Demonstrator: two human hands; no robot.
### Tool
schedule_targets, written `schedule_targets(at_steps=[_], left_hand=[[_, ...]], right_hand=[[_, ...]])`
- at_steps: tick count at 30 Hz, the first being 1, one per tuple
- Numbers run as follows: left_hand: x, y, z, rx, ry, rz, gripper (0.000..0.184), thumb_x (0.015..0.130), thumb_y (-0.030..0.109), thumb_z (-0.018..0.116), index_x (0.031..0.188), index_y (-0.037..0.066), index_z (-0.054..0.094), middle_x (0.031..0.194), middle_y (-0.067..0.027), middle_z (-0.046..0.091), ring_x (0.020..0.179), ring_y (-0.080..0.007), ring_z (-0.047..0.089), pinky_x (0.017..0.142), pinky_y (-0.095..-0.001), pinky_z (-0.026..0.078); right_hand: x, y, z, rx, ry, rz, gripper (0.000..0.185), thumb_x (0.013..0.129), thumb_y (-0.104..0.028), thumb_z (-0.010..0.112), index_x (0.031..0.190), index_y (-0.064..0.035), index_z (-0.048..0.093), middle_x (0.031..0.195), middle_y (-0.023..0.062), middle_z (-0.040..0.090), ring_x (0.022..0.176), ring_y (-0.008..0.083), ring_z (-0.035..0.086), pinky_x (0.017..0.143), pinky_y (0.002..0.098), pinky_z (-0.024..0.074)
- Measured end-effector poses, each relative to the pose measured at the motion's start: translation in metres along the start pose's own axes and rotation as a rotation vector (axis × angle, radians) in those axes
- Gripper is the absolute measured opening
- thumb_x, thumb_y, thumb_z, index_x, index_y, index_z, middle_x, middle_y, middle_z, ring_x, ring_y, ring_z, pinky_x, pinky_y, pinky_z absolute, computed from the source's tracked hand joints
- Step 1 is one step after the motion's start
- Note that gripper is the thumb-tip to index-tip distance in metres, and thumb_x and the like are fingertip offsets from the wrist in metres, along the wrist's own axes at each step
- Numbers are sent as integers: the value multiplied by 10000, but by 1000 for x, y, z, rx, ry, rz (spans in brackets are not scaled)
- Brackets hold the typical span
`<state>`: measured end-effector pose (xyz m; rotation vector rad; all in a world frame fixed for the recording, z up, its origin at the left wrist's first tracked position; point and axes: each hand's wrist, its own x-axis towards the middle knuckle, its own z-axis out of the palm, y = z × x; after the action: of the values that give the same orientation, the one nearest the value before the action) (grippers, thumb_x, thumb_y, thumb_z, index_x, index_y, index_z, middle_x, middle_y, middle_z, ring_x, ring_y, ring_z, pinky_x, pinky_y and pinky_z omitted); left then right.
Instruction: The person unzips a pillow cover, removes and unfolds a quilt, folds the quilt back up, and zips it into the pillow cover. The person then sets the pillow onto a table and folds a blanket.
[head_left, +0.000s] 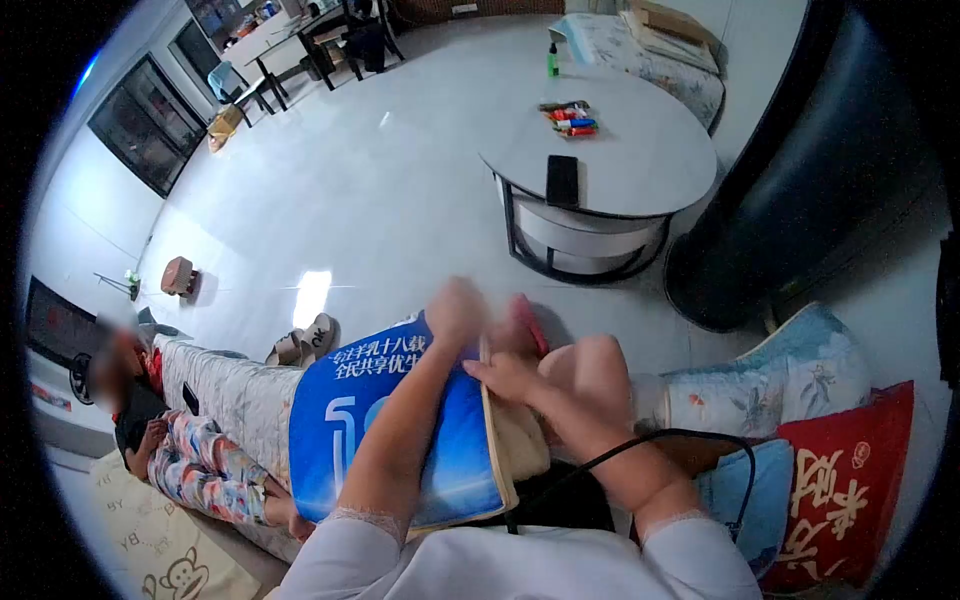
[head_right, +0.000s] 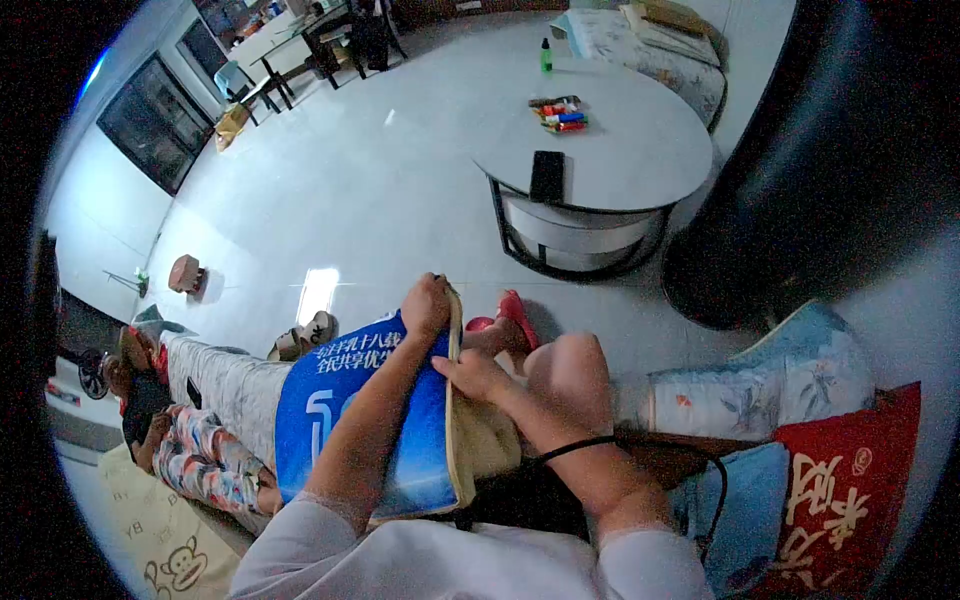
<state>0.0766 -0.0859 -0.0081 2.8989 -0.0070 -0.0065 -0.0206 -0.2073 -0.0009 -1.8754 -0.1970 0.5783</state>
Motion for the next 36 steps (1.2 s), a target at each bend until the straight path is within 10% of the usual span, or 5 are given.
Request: schedule_targets(at_steps=[5,8,12,16,36], left_hand=[[40,-43,20,-70,-27,136,233,905,231,482,1015,98,638,925,-147,631,857,-357,620,743,-430,502],[77,-66,4,190,-514,966,232,878,189,496,999,51,637,895,-165,627,832,-330,623,778,-421,499],[50,-63,30,-125,-454,695,238,770,240,583,743,38,706,827,-189,670,800,-353,653,723,-425,499],[6,-32,20,-350,-407,290,270,892,262,539,948,26,658,869,-169,663,797,-308,627,767,-381,483],[6,-55,53,-570,-62,254,360,902,292,531,892,-48,646,758,-169,661,725,-236,627,681,-368,480]], right_hand=[[11,10,17,-47,-74,-49,532,923,-482,484,862,17,660,822,159,660,778,279,625,763,381,464],[2,8,50,272,-232,-61,449,938,-423,502,946,-2,657,863,108,647,794,209,570,742,345,456],[-16,-10,56,459,-140,-39,374,936,-374,559,1032,-24,647,887,18,619,784,104,505,697,281,441],[-24,26,55,360,-186,1,349,919,-345,603,799,-22,662,703,-29,565,655,74,460,595,260,417],[-13,23,-5,-24,-179,-169,394,940,-321,541,714,-3,591,609,44,556,605,117,505,585,311,439]])
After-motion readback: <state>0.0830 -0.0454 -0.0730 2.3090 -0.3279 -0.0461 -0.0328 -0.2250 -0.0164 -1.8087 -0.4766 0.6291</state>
